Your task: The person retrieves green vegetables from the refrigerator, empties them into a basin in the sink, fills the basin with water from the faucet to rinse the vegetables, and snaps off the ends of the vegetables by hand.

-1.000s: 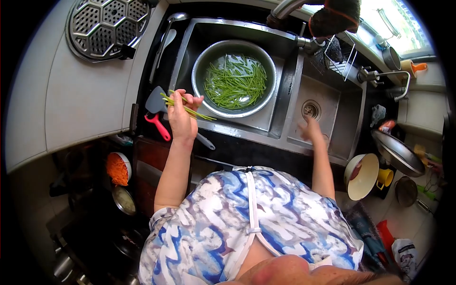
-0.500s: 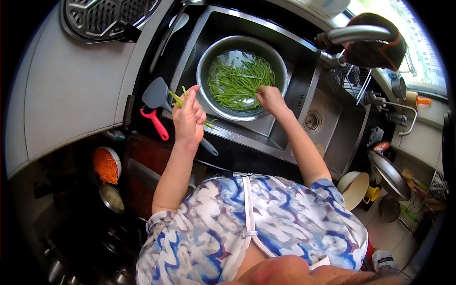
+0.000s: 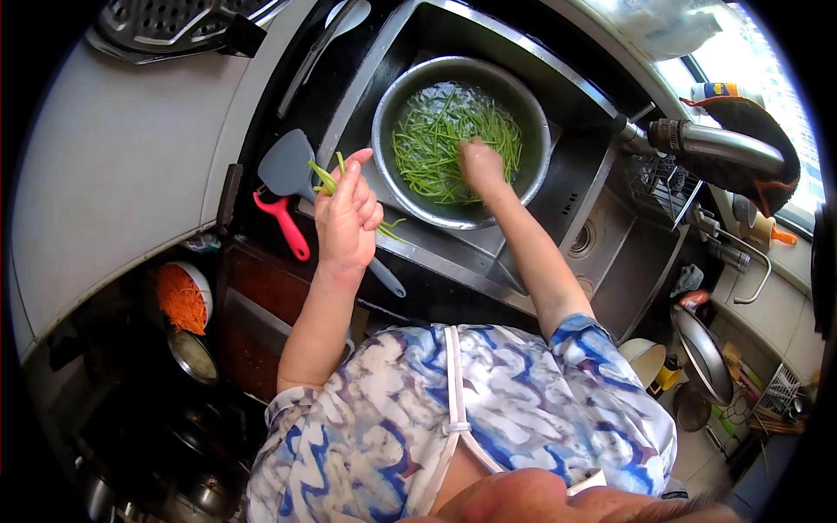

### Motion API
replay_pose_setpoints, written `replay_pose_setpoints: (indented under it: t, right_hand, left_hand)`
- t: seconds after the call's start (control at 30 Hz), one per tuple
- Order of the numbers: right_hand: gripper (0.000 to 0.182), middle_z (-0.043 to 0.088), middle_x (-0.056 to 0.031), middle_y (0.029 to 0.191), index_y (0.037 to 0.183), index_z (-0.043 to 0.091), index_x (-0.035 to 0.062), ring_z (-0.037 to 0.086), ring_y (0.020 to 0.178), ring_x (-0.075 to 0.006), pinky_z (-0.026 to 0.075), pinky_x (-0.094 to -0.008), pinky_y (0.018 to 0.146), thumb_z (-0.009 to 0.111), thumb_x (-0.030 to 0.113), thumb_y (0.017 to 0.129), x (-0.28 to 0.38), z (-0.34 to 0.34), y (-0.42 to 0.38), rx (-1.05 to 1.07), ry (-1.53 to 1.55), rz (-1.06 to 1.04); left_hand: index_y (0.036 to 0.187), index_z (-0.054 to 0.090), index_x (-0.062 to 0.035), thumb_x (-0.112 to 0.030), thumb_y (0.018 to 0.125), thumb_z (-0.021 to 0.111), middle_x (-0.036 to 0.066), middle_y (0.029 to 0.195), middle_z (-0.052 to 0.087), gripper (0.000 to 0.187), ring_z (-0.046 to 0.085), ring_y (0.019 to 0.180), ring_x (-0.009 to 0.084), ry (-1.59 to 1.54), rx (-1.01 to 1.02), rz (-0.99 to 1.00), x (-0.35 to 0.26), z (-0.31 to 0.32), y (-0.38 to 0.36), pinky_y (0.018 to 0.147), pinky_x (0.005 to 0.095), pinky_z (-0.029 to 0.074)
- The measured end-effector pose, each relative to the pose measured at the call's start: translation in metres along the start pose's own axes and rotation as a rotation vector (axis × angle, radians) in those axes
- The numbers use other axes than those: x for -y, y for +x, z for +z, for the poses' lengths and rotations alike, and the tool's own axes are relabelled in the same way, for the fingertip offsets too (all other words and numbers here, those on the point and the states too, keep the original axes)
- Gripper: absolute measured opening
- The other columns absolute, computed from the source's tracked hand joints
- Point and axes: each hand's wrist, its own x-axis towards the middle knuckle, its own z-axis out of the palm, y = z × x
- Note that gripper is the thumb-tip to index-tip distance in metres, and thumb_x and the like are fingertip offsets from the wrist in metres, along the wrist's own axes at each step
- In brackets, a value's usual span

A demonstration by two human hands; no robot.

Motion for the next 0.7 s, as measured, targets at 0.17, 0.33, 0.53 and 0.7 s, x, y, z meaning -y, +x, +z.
replay_pose_setpoints:
  t: [0.17, 0.33, 0.53, 0.7]
  right_hand:
    - [0.008, 0.06, -0.0135, 0.082, 0.082, 0.062, 0.0088, 0.063, 0.077, -0.0345, 0.051, -0.0459, 0.066, 0.055, 0.013, 0.081, 0.036, 0.04, -0.02, 0.097, 0.159, -0.295]
    - [0.012, 0.06, -0.0137, 0.086, 0.086, 0.064, 0.0077, 0.065, 0.078, -0.0325, 0.053, -0.0427, 0.067, 0.054, 0.007, 0.079, 0.04, 0.041, -0.017, 0.177, 0.034, -0.262]
    - [0.012, 0.059, -0.0114, 0.084, 0.087, 0.066, 0.0041, 0.061, 0.072, -0.0283, 0.049, -0.0401, 0.063, 0.064, 0.015, 0.082, 0.034, -0.013, -0.022, -0.074, 0.459, -0.176]
    - [0.01, 0.056, -0.0081, 0.08, 0.085, 0.065, 0.0019, 0.053, 0.061, -0.0162, 0.044, -0.027, 0.056, 0.067, 0.01, 0.08, 0.031, -0.056, -0.03, -0.037, 0.934, -0.064]
  left_hand:
    - [0.116, 0.055, -0.0022, -0.018, 0.099, 0.043, -0.007, 0.058, 0.029, 0.026, 0.023, 0.044, 0.0022, 0.034, -0.006, -0.033, 0.004, 0.006, 0.002, 0.04, 0.0194, 0.021]
    - [0.115, 0.055, -0.0023, -0.019, 0.099, 0.044, -0.007, 0.057, 0.029, 0.026, 0.023, 0.043, 0.0025, 0.036, -0.008, -0.019, 0.005, 0.008, 0.002, 0.04, 0.0194, 0.021]
    - [0.11, 0.059, -0.0039, -0.023, 0.096, 0.052, -0.01, 0.058, 0.032, 0.024, 0.026, 0.044, -0.0005, 0.19, 0.008, -0.029, 0.015, 0.007, 0.009, 0.04, 0.017, 0.021]
    - [0.101, 0.067, -0.0008, -0.011, 0.089, 0.06, -0.003, 0.072, 0.057, 0.017, 0.05, 0.067, 0.0025, 0.625, 0.1, 0.146, 0.051, 0.007, 0.026, 0.059, 0.0193, 0.041]
